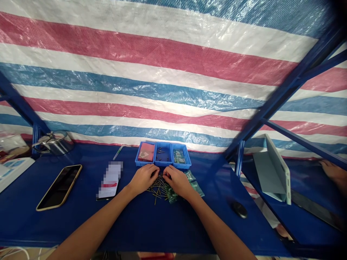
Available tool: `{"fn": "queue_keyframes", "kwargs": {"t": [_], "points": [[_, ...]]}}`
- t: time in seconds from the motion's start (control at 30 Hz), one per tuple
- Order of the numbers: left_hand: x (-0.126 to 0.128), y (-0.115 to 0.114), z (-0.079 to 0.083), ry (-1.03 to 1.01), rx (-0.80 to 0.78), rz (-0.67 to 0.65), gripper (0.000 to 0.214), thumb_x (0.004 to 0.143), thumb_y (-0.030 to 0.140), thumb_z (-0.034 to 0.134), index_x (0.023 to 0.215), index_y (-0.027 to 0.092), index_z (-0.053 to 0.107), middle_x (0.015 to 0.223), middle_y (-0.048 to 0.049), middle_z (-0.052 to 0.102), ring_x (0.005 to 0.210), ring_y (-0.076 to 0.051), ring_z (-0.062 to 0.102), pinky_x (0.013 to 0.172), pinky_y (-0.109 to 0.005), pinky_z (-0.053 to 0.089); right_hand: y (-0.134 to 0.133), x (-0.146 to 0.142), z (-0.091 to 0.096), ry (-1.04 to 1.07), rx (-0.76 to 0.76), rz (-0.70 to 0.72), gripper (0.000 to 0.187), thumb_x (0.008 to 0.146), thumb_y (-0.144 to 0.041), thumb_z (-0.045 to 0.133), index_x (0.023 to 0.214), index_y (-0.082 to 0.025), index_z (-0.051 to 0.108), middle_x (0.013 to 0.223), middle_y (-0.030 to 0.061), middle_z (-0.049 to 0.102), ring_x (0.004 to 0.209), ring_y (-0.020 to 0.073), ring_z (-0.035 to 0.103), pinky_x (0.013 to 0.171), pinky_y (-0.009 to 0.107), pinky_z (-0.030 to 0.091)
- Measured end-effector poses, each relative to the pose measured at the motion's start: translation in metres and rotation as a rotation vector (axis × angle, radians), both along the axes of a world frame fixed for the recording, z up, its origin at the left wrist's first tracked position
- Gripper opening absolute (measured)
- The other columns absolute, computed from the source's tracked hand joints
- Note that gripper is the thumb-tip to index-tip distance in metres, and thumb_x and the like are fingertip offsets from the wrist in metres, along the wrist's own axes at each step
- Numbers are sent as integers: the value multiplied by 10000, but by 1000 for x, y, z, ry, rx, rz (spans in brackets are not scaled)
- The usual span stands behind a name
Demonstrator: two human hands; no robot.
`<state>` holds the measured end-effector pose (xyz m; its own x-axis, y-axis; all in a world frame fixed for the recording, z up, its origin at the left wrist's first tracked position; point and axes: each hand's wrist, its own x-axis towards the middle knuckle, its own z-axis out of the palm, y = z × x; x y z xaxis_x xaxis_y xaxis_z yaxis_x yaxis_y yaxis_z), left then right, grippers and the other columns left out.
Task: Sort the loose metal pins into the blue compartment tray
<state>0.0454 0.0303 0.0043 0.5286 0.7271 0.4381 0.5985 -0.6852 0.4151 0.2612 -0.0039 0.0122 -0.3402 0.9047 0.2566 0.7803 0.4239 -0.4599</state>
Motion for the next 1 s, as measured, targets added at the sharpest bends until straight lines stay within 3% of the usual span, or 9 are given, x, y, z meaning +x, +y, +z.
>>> {"fn": "queue_keyframes", "kwargs": {"t": [0.2,0.4,0.7,0.83,1.0], "points": [[-1,2,-1,9,2,-8,259,1080,297,457,1061,225,705,967,-55,731,942,-218,700,855,-323,559,-1,0,1,-44,29,3,83,1036,-193,562,970,-241,580,976,6,612,756,160,582,631,265,346],[0,3,-2,21,-6,-19,235,1078,281,467,1059,231,696,969,-46,725,957,-218,694,862,-326,546,-3,-3,1,-48,28,-7,64,991,-205,633,1002,-247,586,946,-6,599,733,156,567,617,262,334],[-1,2,-2,15,-11,-28,225,1079,272,470,1071,233,692,999,-43,735,962,-215,703,866,-324,549,-2,-3,3,-69,14,-15,80,1042,-185,521,987,-241,538,1004,14,615,746,166,572,609,274,302],[-2,2,-2,7,-17,-23,229,1082,277,466,1135,232,684,1056,-50,746,987,-220,711,876,-328,555,-2,-1,7,38,-17,-27,89,1042,-195,482,975,-240,519,952,7,608,713,167,552,612,273,310],[-3,3,-5,7,-29,-15,239,1079,280,475,1214,234,667,1106,-55,748,1014,-229,720,891,-337,564,3,2,4,234,-7,5,97,961,-167,559,897,-234,532,797,-30,567,692,161,538,663,265,373]]}}
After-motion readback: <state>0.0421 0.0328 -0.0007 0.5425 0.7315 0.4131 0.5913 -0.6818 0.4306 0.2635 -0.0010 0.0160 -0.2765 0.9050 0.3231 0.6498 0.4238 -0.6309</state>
